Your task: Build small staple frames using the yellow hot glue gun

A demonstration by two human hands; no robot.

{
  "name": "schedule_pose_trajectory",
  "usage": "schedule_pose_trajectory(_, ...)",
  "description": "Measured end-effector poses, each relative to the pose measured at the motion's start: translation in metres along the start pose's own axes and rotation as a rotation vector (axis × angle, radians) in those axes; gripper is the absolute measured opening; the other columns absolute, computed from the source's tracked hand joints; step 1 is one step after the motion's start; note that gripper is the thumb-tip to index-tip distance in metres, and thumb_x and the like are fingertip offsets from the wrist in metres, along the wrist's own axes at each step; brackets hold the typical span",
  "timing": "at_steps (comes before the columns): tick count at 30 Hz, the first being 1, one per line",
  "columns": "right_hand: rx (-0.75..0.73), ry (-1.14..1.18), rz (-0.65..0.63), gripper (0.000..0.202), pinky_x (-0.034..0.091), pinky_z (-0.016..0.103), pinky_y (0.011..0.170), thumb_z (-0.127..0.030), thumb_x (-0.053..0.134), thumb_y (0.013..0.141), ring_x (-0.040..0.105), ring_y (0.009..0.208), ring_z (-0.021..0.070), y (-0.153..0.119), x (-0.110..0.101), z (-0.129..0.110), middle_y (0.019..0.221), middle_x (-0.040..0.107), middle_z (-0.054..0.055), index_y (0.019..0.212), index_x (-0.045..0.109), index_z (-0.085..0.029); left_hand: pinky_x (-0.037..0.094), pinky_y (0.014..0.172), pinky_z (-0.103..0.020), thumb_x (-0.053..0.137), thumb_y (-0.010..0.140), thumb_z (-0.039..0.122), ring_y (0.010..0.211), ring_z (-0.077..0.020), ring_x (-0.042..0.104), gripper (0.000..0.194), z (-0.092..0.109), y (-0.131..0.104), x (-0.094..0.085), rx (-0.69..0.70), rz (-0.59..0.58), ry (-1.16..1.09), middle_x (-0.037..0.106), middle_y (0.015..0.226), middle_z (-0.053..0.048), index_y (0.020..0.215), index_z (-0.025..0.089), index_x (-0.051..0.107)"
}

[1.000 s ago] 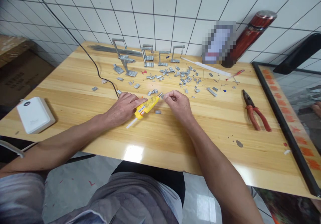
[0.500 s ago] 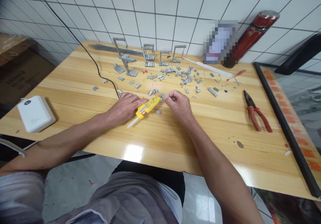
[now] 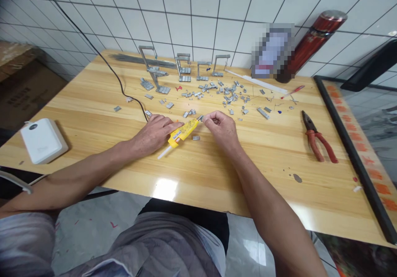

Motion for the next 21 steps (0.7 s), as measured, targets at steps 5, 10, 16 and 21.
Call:
schedule_pose_trajectory(5, 0.025, 0.049, 0.001, 0.033, 0.050, 0.033, 0.069, -0.056, 0.078, 0.078, 0.059, 0.071, 0.0178, 0.0014, 0.0012, 0.0041, 0.074, 0.069, 0.001, 0.079, 0.071, -0.024, 0.045, 0.094, -0.040, 0.052, 0.109, 0.005, 0.097, -0.0249, 0.064, 0.047, 0.0020, -0.0006, 0.0001, 0.013, 0.040, 0.022, 0.073, 0.102, -0.008, 0.147, 0.023, 0.071)
schedule_pose_trajectory(10, 0.022, 0.058, 0.013, 0.031, 0.051, 0.033, 0.070, -0.054, 0.078, 0.079, 0.060, 0.071, 0.0178, 0.0012, 0.0014, 0.0053, 0.074, 0.069, 0.001, 0.079, 0.071, -0.024, 0.044, 0.093, -0.040, 0.052, 0.108, 0.004, 0.098, -0.0248, 0.064, 0.048, 0.0028, -0.0012, -0.0004, 0.018, 0.053, 0.040, 0.073, 0.103, -0.008, 0.148, 0.024, 0.071)
schedule_pose_trajectory(16, 0.017, 0.057, 0.028, 0.029, 0.051, 0.033, 0.069, -0.052, 0.078, 0.079, 0.060, 0.072, 0.0179, -0.0006, 0.0008, 0.0034, 0.076, 0.070, 0.001, 0.079, 0.071, -0.024, 0.044, 0.094, -0.041, 0.055, 0.108, 0.005, 0.101, -0.0261, 0.065, 0.048, 0.0021, -0.0015, 0.0014, -0.003, 0.010, 0.058, 0.074, 0.104, -0.009, 0.149, 0.023, 0.071)
schedule_pose_trajectory(21, 0.011, 0.051, 0.041, 0.030, 0.051, 0.033, 0.067, -0.054, 0.079, 0.079, 0.061, 0.073, 0.0190, -0.0012, -0.0014, 0.0005, 0.077, 0.071, 0.002, 0.080, 0.071, -0.025, 0.045, 0.094, -0.041, 0.052, 0.109, 0.006, 0.099, -0.0263, 0.065, 0.048, 0.0000, -0.0014, -0.0005, 0.007, 0.036, 0.045, 0.074, 0.103, -0.009, 0.148, 0.024, 0.072)
Point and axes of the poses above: each hand's wrist, its own y-axis towards the middle knuckle, its own x-axis out of the palm, z = x × y, the point moved 8 cm from there along y, towards the middle knuckle
